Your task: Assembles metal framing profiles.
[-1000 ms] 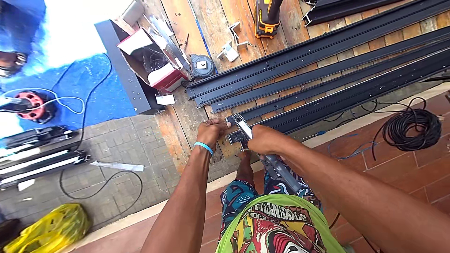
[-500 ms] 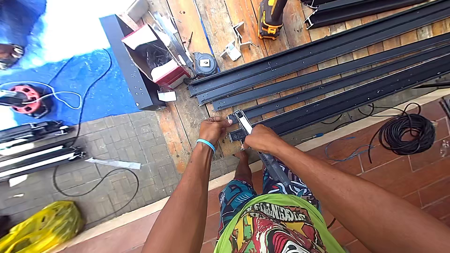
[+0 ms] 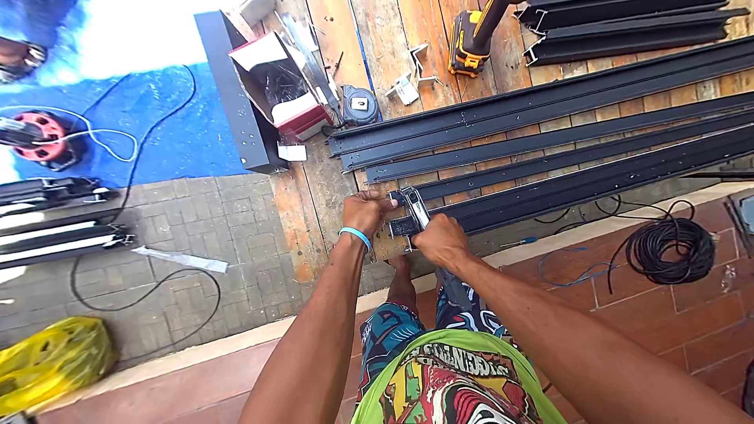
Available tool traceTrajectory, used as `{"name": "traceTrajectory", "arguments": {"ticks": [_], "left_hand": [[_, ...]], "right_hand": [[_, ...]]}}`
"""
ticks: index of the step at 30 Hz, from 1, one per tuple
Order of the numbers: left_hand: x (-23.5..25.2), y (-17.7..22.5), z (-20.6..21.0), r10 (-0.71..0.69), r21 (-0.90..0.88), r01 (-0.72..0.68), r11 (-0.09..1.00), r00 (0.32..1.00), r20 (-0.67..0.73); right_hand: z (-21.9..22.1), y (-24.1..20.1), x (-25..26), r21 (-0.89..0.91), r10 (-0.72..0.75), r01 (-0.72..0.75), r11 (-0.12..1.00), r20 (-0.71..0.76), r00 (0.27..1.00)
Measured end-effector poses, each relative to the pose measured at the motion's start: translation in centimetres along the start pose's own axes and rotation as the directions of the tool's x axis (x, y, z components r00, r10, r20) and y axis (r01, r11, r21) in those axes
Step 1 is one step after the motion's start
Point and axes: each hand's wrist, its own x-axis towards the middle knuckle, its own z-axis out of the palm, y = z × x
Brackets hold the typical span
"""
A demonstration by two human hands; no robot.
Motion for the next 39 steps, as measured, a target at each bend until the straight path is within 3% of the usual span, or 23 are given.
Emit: {"name": "traceTrajectory", "arguments": {"ticks": [3,6,7,9,10,12,13,17,22,30,32,34,36,39], "left_hand": [[-1.6,-0.4,-0.3,0.052,-0.02,-0.054,0.998,0.996,-0.078],[-7.3,-4.4,0.1,0.169,-0.011,-0.178,0.984,0.951,-0.259],[-9.6,-6.6,0.8,0.155,-0.039,-0.166,0.985,0.966,-0.207],[-12.8,-11.5,2.7,0.068,-0.159,-0.044,0.986,0.987,0.147],[-13.6,-13.1,3.9,0.044,-0.22,0.033,0.975,0.942,0.334],[-14.0,-14.0,6.0,0.085,-0.266,0.069,0.961,0.846,0.526],[-13.9,-13.8,6.9,0.088,-0.264,0.064,0.962,0.845,0.528],[-14.0,-13.3,8.0,0.024,-0.127,0.018,0.992,0.948,0.318],[-14.2,-14.2,8.1,0.002,-0.218,0.037,0.975,0.984,0.178],[-15.7,-14.4,7.6,0.132,-0.308,0.007,0.951,0.894,0.428],[-15.5,-14.8,7.8,0.157,-0.42,0.056,0.906,0.876,0.456],[-15.3,-14.6,8.2,0.103,-0.562,0.192,0.804,0.886,0.451],[-15.0,-13.6,8.4,-0.021,-0.628,0.26,0.733,0.932,0.361],[-14.5,-13.7,8.2,-0.083,-0.611,0.246,0.752,0.956,0.281]], "right_hand": [[0.0,0.1,0.2,0.003,0.004,-0.004,1.0,-0.01,1.0],[0.0,0.2,0.1,0.009,0.006,-0.006,1.0,-0.013,1.0],[-0.2,0.0,0.1,0.02,0.003,-0.002,1.0,-0.008,1.0],[-0.5,-0.1,0.0,0.033,-0.002,0.002,0.999,0.003,1.0],[-0.6,-0.1,0.0,0.033,-0.003,0.003,0.999,0.004,1.0],[-0.4,-0.1,0.0,0.029,-0.002,0.002,1.0,-0.002,1.0],[-0.3,-0.1,0.2,0.032,-0.001,0.001,1.0,-0.012,1.0],[0.4,0.1,0.8,0.047,-0.016,0.019,0.999,-0.054,0.998],[1.8,0.1,0.8,0.09,-0.035,0.048,0.995,-0.147,0.989],[1.9,2.8,0.7,0.307,-0.148,0.179,0.935,-0.122,0.981],[1.9,3.0,0.7,0.301,-0.152,0.181,0.936,-0.117,0.981],[1.8,2.8,1.2,0.255,-0.155,0.178,0.95,-0.109,0.982],[1.2,2.2,1.2,0.112,-0.192,0.2,0.973,-0.081,0.978],[-1.7,1.1,-1.2,-0.173,-0.167,0.185,0.967,0.116,0.979]]}}
